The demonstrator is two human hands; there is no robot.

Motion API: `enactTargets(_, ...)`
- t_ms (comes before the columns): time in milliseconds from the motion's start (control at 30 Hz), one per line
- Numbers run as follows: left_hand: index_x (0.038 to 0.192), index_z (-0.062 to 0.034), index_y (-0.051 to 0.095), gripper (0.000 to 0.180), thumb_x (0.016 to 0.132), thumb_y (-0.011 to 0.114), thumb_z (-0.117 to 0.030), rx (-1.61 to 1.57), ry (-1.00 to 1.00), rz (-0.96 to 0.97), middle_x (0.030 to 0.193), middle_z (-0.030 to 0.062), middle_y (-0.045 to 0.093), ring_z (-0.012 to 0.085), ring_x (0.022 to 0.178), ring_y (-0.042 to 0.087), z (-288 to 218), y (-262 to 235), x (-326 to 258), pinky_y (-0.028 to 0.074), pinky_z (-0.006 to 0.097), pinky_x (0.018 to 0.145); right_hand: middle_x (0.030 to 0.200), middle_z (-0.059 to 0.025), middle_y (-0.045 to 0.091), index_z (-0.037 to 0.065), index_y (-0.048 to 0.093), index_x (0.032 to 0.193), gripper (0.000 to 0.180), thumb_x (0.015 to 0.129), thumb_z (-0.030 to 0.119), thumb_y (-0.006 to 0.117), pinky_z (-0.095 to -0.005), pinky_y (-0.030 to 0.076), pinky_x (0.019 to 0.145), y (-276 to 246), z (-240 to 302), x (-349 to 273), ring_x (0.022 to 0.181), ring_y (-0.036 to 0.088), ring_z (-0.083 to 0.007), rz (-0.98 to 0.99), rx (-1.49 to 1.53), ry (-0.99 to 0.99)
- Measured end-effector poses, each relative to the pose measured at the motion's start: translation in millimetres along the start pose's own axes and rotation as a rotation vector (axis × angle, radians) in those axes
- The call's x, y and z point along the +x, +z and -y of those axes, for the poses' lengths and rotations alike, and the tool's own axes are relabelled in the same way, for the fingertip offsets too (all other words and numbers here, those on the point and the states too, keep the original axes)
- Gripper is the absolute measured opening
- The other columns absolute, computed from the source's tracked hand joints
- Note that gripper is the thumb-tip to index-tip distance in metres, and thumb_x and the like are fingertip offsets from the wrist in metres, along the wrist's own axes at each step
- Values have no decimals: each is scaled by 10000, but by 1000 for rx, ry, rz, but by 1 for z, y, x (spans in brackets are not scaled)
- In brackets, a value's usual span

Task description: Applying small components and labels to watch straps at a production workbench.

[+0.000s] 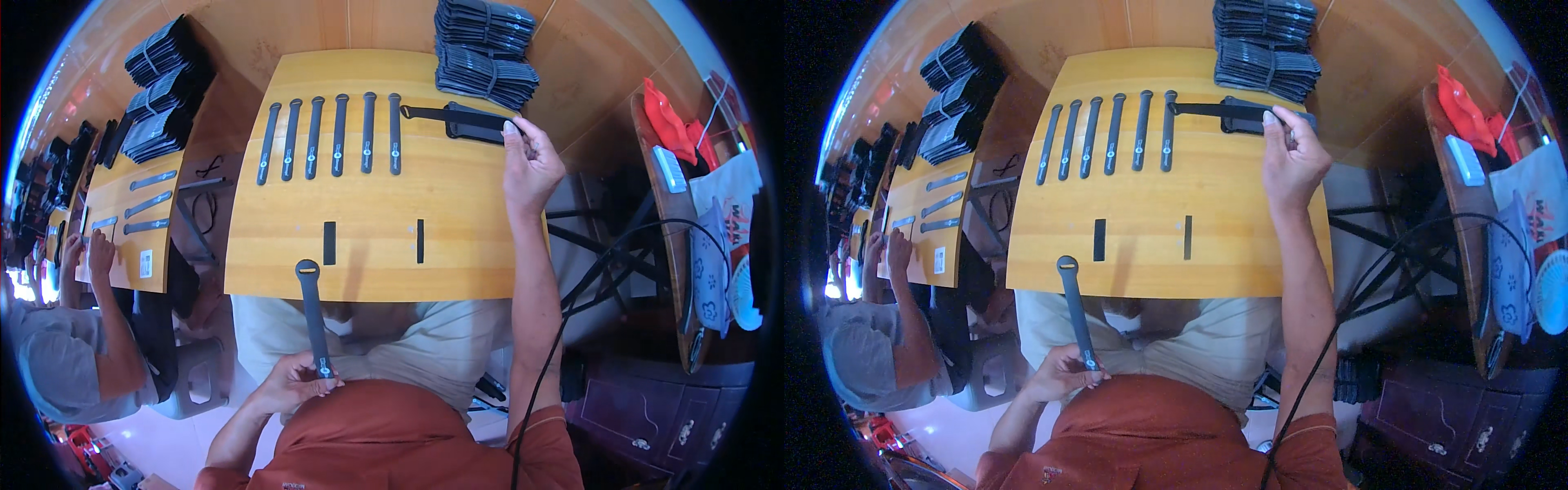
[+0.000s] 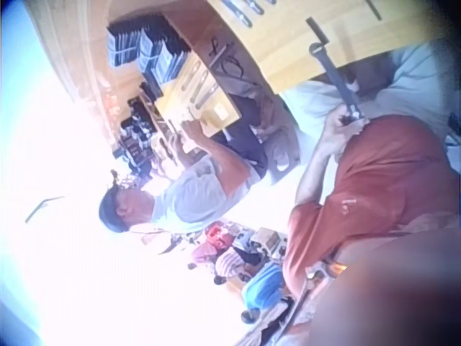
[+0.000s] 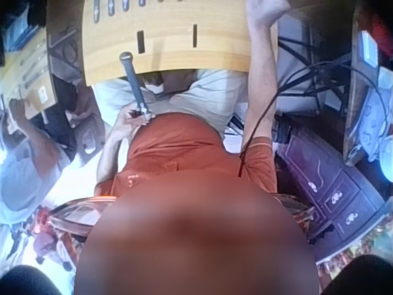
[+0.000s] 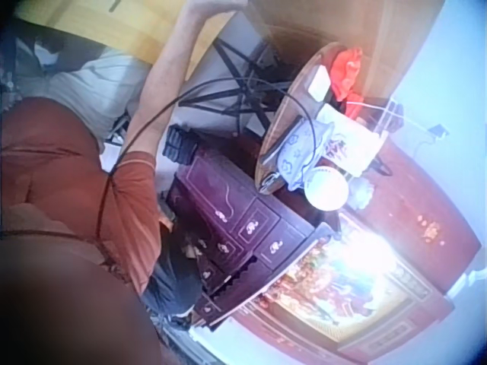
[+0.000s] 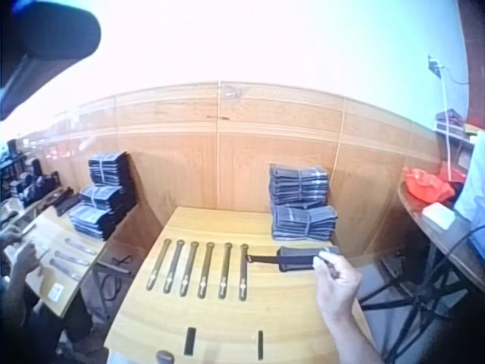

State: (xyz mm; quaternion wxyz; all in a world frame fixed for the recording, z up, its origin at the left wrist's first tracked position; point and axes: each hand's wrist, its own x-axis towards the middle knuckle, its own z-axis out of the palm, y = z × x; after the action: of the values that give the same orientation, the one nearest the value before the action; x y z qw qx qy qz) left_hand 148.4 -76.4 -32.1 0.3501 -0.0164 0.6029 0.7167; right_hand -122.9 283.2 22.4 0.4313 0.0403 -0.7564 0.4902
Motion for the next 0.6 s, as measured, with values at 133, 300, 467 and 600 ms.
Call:
enactTargets(133, 1004, -24, 666, 128, 906, 733, -72, -10, 2, -16, 940, 96, 723, 125, 801, 664, -3, 2, 3, 540, 260, 685, 752, -57, 698, -1, 729, 1021, 165, 867, 58, 743, -247, 494, 593, 11, -8, -3, 638, 635, -97, -20, -180, -105)
enactTargets(300, 1012, -25, 652, 130, 921, 722, -87, -17, -10, -16, 936, 80, 717, 108, 799, 651, -4, 1, 4, 537, 255, 708, 873, -149, 727, 28, 724, 958, 107, 852, 29, 722, -332, 564, 666, 20, -21, -12, 769, 724, -273, -31, -275, -246)
enactTargets(467, 1028, -25, 639, 132, 936, 707, -92, -1, -16, 0, 941, 67, 709, 95, 806, 641, -5, 3, 6, 536, 254, 734, 882, -117, 729, 50, 728, 948, 133, 819, 23, 747, -303, 551, 628, 27, -32, -29, 724, 709, -240, 140, -380, -425)
enactTargets(600, 998, -16, 665, 123, 909, 731, -70, -26, 25, -37, 934, 88, 718, 112, 771, 648, 1, 2, 9, 532, 254, 687, 866, -91, 723, 68, 722, 941, 161, 792, 12, 749, -328, 557, 625, 33, -36, -44, 723, 704, -253, 245, -398, -404)
